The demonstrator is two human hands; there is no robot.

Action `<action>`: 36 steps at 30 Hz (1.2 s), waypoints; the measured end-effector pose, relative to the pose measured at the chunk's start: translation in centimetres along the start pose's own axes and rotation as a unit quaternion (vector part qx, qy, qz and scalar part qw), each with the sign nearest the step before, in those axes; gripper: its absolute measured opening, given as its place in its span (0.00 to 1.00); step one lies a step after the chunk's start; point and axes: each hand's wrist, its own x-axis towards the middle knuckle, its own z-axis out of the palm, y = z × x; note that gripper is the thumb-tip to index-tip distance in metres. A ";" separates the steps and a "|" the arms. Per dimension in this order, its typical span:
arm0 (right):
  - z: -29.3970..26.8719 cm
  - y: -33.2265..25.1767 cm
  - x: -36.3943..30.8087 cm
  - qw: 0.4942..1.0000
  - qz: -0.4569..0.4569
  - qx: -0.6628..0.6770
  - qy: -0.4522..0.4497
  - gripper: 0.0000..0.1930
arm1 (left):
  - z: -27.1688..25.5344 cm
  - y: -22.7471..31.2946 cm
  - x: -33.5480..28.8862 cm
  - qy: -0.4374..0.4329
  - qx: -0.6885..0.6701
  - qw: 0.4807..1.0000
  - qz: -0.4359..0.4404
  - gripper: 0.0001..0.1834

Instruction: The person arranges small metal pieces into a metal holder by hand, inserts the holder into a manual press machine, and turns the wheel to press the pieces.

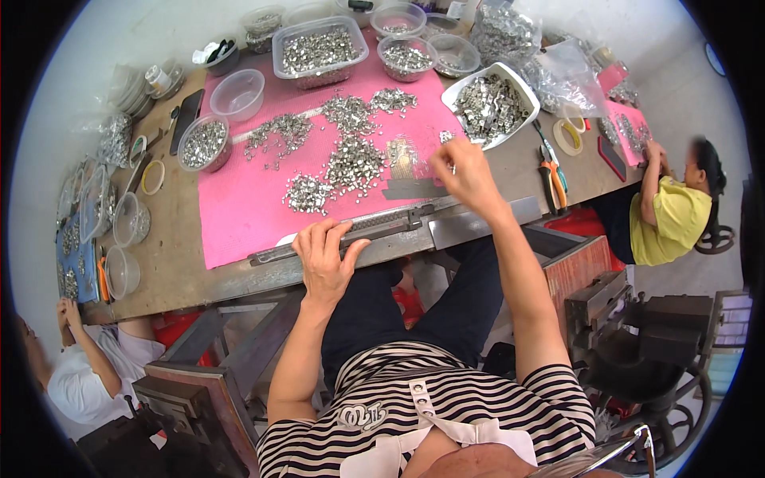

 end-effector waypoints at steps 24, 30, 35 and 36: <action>0.8 -2.1 -3.6 0.996 0.037 0.068 -0.053 0.05 | 0.1 0.1 -0.1 0.000 0.005 1.000 -0.004 0.24; 2.2 -6.2 -4.4 0.990 -0.091 0.072 -0.077 0.10 | 0.1 0.2 0.0 -0.006 0.001 1.000 -0.004 0.24; 3.4 -6.9 -5.0 0.990 -0.130 0.036 -0.048 0.10 | 0.2 0.0 -0.1 -0.007 0.002 1.000 -0.005 0.24; 3.5 -6.9 -5.0 0.989 -0.140 0.022 -0.040 0.11 | 0.2 0.0 -0.1 -0.005 0.003 1.000 -0.003 0.24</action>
